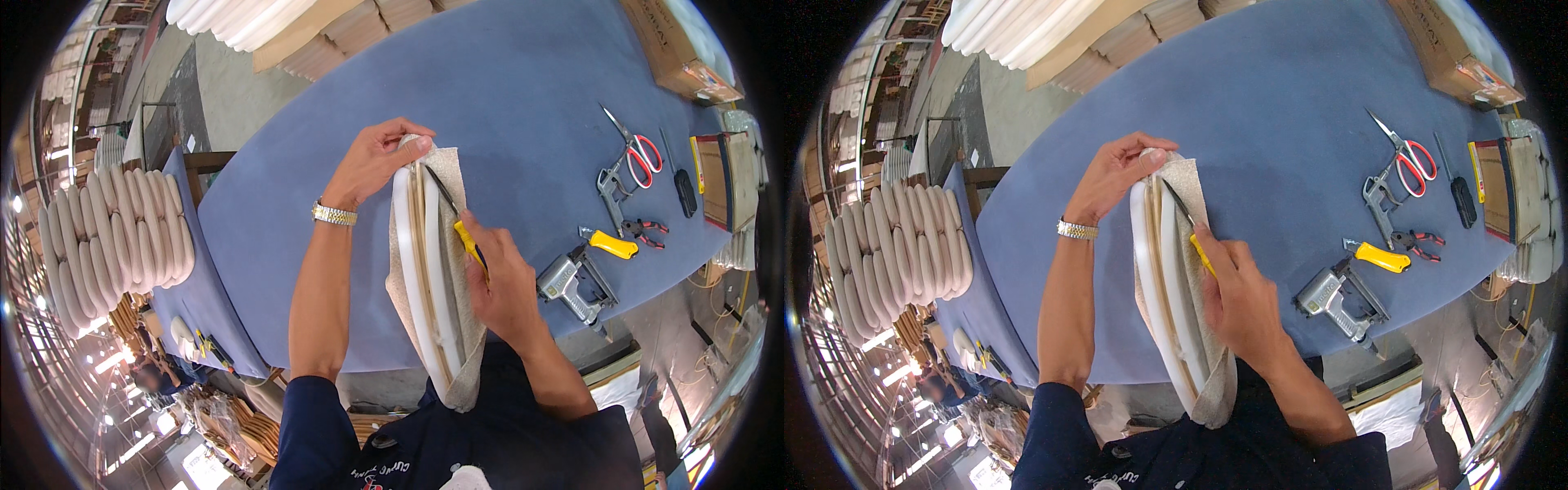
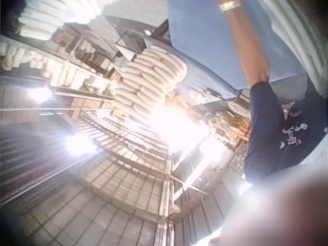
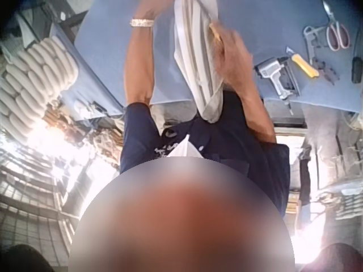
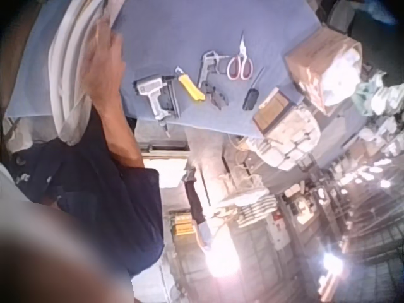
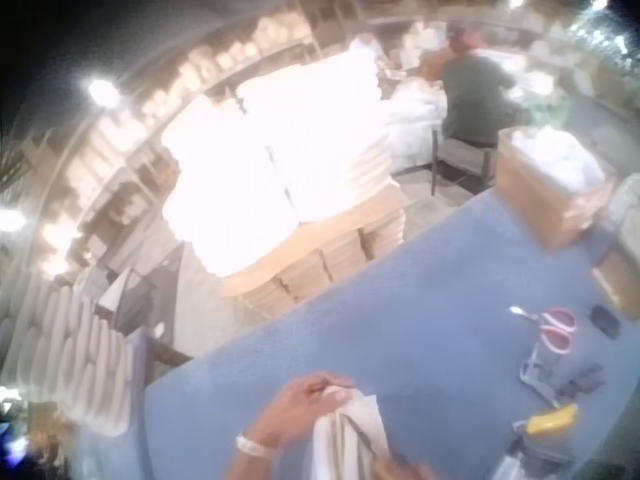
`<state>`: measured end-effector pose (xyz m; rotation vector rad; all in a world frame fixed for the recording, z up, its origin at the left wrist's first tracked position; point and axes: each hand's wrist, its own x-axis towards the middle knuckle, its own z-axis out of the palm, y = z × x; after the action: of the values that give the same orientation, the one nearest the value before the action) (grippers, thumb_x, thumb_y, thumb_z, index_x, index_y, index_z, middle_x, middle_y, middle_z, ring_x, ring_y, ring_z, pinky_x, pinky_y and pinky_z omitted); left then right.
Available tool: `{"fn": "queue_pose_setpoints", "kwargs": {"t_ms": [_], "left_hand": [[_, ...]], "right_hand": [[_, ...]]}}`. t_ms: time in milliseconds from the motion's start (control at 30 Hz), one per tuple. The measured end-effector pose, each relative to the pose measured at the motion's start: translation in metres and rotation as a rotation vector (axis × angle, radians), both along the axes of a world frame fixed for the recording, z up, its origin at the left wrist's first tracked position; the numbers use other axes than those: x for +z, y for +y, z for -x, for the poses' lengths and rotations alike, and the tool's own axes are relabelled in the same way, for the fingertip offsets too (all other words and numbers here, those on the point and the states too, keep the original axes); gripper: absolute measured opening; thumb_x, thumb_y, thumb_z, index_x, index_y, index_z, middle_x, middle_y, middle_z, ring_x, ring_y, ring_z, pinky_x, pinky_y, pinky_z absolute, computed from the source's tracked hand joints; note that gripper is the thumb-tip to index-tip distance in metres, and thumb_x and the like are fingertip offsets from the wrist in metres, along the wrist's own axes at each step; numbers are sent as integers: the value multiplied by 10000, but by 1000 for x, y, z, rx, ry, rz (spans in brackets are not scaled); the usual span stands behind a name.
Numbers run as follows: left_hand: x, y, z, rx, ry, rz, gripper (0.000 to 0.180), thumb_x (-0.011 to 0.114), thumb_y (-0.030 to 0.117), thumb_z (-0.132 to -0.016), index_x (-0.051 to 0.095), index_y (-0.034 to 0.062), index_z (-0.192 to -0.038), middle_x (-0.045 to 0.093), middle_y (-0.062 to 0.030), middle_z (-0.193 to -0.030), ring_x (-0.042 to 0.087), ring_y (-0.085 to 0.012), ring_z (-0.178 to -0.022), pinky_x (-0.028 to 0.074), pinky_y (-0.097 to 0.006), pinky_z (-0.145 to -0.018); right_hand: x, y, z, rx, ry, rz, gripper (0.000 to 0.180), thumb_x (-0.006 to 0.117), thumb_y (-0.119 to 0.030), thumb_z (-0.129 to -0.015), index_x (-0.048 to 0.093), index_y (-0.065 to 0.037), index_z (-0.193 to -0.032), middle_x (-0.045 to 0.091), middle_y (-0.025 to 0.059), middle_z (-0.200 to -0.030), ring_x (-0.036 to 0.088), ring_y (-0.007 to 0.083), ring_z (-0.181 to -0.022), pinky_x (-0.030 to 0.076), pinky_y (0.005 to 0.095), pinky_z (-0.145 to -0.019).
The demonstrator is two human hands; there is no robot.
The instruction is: The person staples fabric onto a cushion using a staple gun, then trims excess fabric with a utility knife. The person handles the cushion and tools at a workbench in a workshop.
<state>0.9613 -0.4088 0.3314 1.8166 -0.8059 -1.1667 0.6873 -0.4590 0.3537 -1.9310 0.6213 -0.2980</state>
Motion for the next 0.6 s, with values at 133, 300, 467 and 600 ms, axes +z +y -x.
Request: {"fn": "queue_pose_setpoints", "kwargs": {"t_ms": [133, 300, 467, 600], "left_hand": [[0, 0, 7, 49, 42, 53, 353, 698, 346, -1008, 733, 41, -1183, 730, -44, -1070, 638, -111, -987, 515, -295, -909], [-3, 5, 10, 98, 96, 43, 324, 662, 313, -1027, 728, 50, -1204, 727, -41, -1075, 652, -119, -995, 526, -299, -910], [1, 11, 8, 80, 145, 84, 309, 643, 206, -1005, 697, 57, -1270, 711, -51, -1150, 644, -132, -1046, 512, -300, -959], [3, 15, 16, 42, 81, 113, 406, 632, 101, -957, 632, 63, -1361, 679, -49, -1229, 620, -135, -1100, 490, -305, -1005]], "right_hand": [[-10, -3, -2, -87, -47, 30, 506, 632, -36, -953, 569, -102, -1451, 652, 152, -1145, 696, 343, -974, 586, 413, -805], [-21, -14, -7, -132, -48, -1, 448, 688, -49, -919, 657, -86, -1365, 692, 163, -1100, 701, 343, -990, 563, 396, -860], [-31, -29, -8, -137, -130, -66, 405, 730, -65, -888, 706, -73, -1292, 725, 168, -1068, 710, 333, -985, 550, 381, -870], [-34, -43, -6, -74, -168, -20, 404, 732, -42, -907, 702, -71, -1308, 727, 131, -1088, 712, 226, -890, 553, 316, -804]]}}
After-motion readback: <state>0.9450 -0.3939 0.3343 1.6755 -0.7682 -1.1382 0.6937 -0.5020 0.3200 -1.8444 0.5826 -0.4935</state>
